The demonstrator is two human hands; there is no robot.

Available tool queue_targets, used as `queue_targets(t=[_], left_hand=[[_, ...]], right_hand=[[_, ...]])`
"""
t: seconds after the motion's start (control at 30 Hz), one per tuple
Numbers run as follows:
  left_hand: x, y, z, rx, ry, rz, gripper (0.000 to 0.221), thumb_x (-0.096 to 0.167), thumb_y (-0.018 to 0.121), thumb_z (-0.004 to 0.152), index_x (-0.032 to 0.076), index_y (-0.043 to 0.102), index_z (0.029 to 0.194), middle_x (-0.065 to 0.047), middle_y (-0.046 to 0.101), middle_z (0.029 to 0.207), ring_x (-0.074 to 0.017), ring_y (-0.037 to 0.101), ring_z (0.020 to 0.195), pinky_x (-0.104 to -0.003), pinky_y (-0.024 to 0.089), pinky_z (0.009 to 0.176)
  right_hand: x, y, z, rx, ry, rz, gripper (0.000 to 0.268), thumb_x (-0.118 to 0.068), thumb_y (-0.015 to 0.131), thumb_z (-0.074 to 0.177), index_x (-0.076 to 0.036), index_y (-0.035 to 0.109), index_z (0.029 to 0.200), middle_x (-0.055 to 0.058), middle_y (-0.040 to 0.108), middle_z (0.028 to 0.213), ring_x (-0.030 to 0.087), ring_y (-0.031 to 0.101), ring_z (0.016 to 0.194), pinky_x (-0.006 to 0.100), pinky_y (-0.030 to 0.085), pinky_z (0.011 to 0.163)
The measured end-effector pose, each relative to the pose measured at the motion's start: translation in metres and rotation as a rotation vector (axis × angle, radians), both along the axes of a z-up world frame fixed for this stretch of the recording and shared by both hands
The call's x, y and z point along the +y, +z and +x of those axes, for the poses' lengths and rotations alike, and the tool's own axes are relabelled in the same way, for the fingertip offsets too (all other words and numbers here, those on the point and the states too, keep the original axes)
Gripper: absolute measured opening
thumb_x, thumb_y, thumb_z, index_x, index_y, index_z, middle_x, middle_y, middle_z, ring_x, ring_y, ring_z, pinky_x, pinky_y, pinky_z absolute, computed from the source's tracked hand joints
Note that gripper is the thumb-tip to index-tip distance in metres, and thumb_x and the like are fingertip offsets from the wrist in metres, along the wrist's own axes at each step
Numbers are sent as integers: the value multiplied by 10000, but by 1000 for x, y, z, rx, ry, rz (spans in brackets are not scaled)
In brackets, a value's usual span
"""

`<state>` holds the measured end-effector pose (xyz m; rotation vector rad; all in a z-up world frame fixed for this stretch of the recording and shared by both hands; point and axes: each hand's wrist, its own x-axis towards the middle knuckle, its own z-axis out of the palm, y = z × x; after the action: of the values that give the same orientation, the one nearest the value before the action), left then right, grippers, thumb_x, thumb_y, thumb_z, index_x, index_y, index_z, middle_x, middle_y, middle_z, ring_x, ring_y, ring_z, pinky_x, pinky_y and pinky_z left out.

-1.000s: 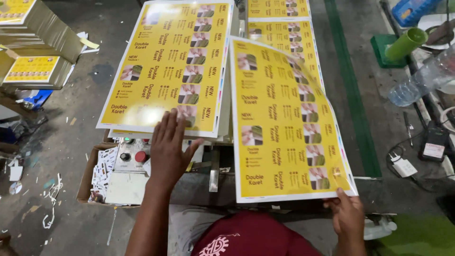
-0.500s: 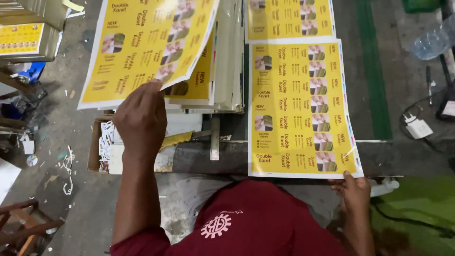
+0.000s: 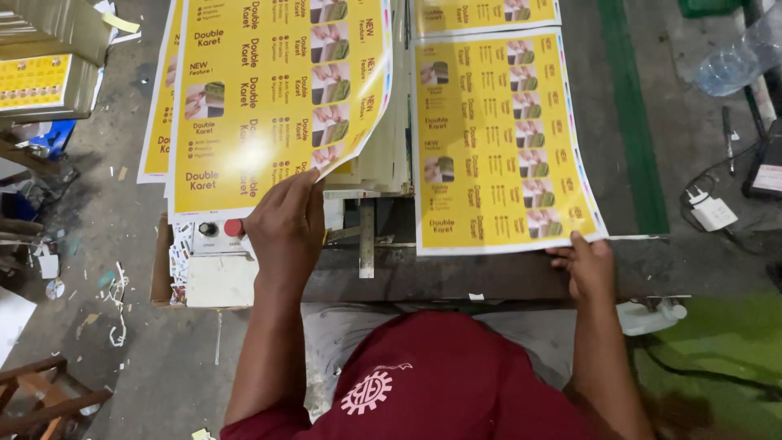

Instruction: Placing printed sheets from a stack onto a moving conveyor belt in a print shop.

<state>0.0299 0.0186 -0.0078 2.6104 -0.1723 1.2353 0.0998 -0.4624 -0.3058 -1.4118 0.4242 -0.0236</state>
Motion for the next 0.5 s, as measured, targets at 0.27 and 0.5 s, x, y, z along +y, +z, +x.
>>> queue_targets(t=[0.27, 0.5], left_hand=[[13, -6, -13, -109, -72, -38, 89, 54, 731, 977, 45, 806, 1025, -153, 772, 951, -363, 754, 845, -418, 611, 742], [-79, -57, 19, -72, -416, -121, 195, 100, 825, 849, 51, 797, 1035, -159, 762, 1048, -345, 751, 953, -466, 598, 853]], right_hand=[[-2, 15, -24, 17, 85, -8, 529, -164, 499, 1125, -15, 302, 1593, 264, 685, 1142, 315, 744, 834, 310, 594, 549], [125, 120, -42, -38, 352, 20, 490, -160, 635, 980, -20, 565, 1445, 301, 736, 1087, 297, 752, 754, 314, 596, 534]])
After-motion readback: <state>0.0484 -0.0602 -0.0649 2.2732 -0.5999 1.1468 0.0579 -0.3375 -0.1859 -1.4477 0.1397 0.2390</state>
